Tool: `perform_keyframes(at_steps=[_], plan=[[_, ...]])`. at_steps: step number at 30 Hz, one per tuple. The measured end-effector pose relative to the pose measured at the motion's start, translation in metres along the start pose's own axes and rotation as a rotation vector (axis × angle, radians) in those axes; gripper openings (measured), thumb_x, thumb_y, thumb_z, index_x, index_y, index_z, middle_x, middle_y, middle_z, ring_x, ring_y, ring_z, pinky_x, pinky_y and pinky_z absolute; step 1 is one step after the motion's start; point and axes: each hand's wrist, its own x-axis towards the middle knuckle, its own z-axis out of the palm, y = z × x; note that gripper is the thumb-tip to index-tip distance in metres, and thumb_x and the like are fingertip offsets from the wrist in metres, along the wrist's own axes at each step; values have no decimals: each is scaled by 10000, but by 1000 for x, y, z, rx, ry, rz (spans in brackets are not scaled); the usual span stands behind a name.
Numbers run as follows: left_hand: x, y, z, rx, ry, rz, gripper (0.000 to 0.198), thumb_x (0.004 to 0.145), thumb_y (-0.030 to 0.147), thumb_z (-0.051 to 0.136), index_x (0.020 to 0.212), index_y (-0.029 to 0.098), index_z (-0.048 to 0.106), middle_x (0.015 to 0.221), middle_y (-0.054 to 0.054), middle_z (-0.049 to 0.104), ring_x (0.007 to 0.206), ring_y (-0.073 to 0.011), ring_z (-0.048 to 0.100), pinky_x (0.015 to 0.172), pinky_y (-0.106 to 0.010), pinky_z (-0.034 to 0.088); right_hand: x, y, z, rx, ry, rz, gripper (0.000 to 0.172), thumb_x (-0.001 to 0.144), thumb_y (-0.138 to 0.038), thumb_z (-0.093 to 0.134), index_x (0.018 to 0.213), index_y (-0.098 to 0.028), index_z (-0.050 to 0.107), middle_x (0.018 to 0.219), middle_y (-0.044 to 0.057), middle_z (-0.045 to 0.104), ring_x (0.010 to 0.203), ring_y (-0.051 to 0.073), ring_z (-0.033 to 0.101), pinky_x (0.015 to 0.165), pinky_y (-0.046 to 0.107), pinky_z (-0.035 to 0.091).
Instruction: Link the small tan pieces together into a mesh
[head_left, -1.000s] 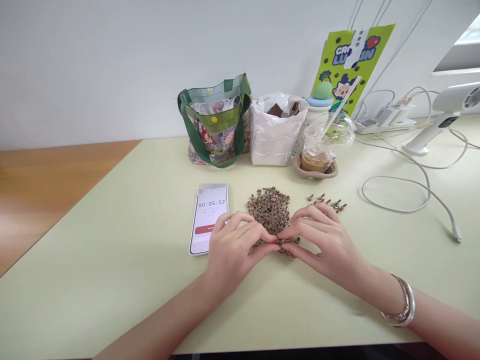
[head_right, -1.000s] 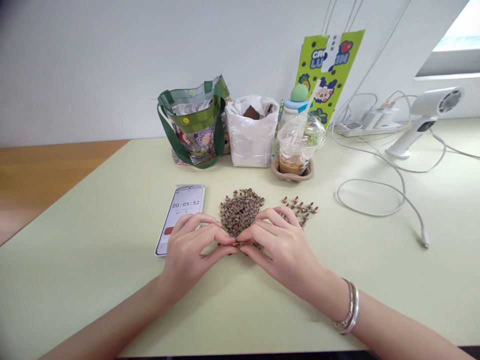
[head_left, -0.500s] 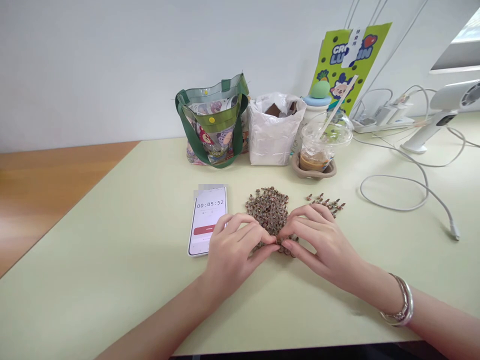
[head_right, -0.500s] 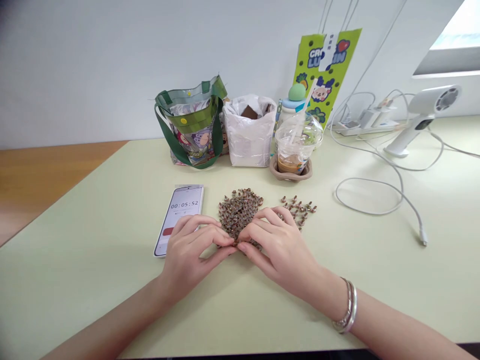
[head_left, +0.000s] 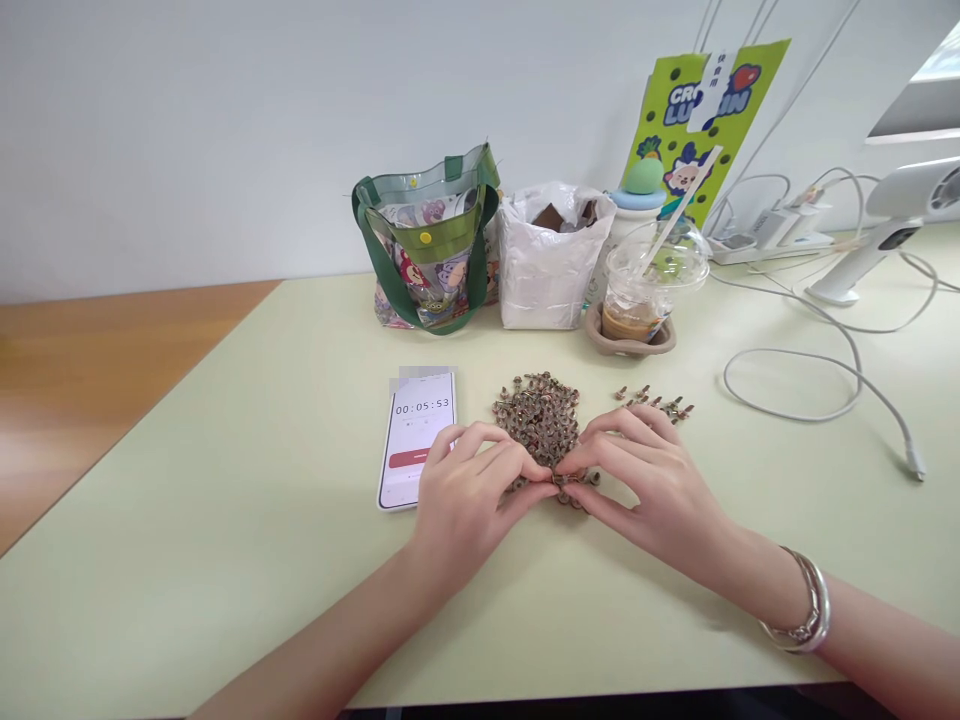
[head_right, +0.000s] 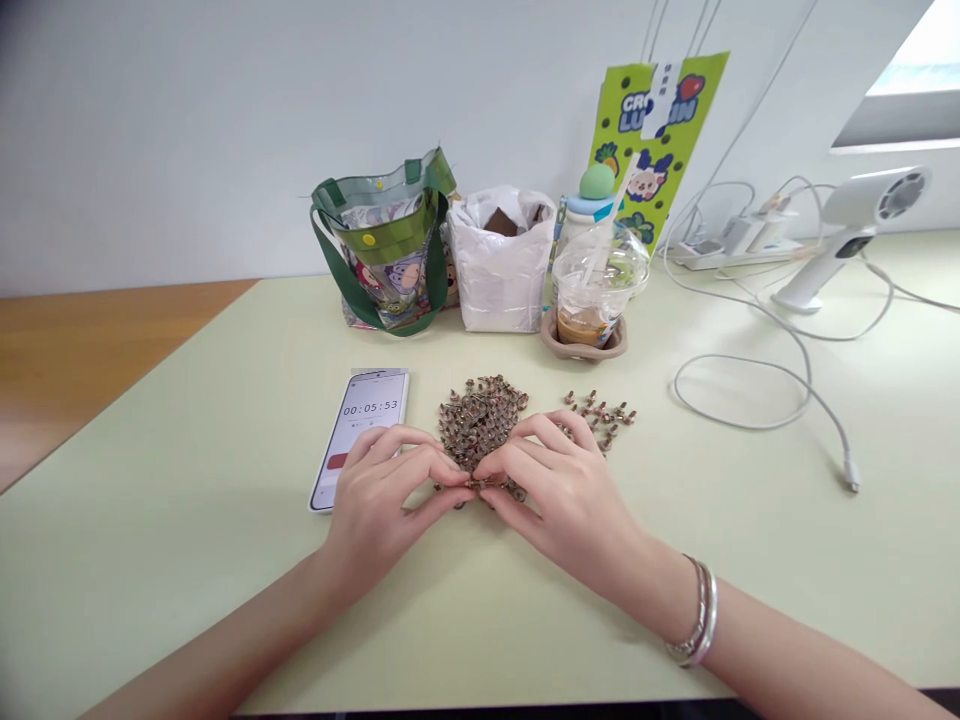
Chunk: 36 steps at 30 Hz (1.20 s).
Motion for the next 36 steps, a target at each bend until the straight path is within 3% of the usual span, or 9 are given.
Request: perform_keyframes(at_steps=[6, 11, 14, 28, 36], plan=[[-1, 0, 1, -22, -37, -26, 128, 790, 276, 647, 733, 207, 555, 718, 89, 664, 774, -129, 562, 756, -295, 332, -1, 2, 1, -28, -3, -18, 22, 840, -218, 552, 829, -230, 567, 740, -32, 659, 809, 148, 566, 842, 355, 329], [0, 0, 0, -43, -21, -13, 124, 790, 228, 644, 730, 200, 539, 749, 81, 665, 787, -128, 562, 749, -287, 344, -1, 3, -3, 5, -103, 14, 88, 855, -282, 526, 911, -223, 560, 848, -2, 660, 909, 179, 534, 872, 379, 315], [-1, 1, 0, -34, -13, 27, 122, 789, 221, 643, 727, 202, 539, 746, 79, 665, 776, -124, 564, 756, -290, 348, 0, 2, -4, 18, -139, 18, 90, 875, -261, 483, 846, -218, 557, 815, -2, 650, 901, 178, 531, 852, 374, 322], [-1, 1, 0, -8, -7, 24, 130, 788, 242, 647, 702, 211, 556, 689, 87, 660, 751, -128, 563, 758, -294, 340, 0, 1, -2, 64, -85, 64, 32, 809, -245, 586, 806, -223, 563, 757, -25, 654, 843, 166, 542, 861, 376, 321], [0, 1, -2, 27, -11, -13, 59, 763, 296, 673, 788, 261, 633, 693, 96, 672, 798, -152, 573, 776, -318, 328, 0, 0, -2, 82, -78, 63, 14, 808, -206, 583, 810, -213, 571, 734, -29, 651, 814, 157, 539, 844, 367, 321]])
